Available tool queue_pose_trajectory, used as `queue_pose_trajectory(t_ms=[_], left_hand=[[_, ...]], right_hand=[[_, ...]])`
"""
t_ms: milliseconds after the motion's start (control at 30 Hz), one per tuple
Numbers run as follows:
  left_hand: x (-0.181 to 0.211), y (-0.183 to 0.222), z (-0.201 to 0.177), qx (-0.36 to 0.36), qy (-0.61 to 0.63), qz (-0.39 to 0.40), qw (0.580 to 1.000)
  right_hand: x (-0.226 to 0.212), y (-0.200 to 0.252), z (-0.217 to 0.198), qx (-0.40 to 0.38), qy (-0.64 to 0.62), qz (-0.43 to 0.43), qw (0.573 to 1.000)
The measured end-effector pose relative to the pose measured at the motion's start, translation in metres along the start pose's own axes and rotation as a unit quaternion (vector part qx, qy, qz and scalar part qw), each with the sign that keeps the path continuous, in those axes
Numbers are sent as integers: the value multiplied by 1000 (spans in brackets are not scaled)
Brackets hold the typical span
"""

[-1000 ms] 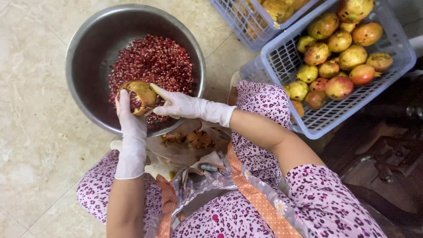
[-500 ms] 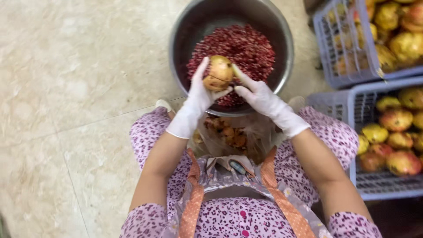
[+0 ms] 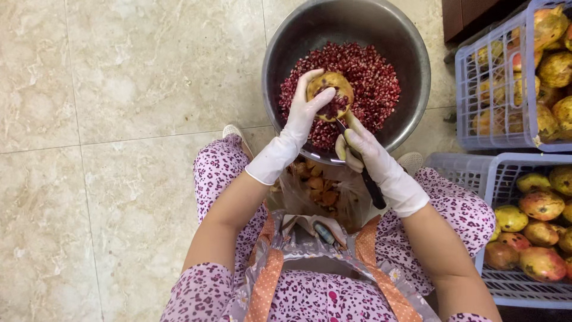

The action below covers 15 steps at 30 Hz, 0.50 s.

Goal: The person sits on the floor and uses a knife to cut and separate pomegranate arils from the rind into a metal bowl. Pomegranate peels are discarded into a plastic bag between the legs. The person handles multiple pomegranates one at a time, tapping and prying the fruit to release the seeds.

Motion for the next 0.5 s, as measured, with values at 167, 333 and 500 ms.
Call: queue_pose_trajectory(t_ms=[167, 333, 500], left_hand=[[1, 7, 5, -9, 5, -17, 1000], [14, 13, 9, 44, -104, 81, 990], [-9, 2, 1, 2, 61, -52, 997]], right_hand=[[10, 2, -7, 19, 13, 5, 1000], [27, -8, -26, 71, 89, -38, 993], [40, -11, -39, 72, 116, -73, 988]])
Point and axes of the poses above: each hand's wrist, its own y-axis away from the middle knuckle, its own z-axis out of the palm, x = y × z, the point moved 10 cm from there along -y, towards the middle knuckle, and after that the axes turned 9 degrees about -z, right-handed, at the moved point
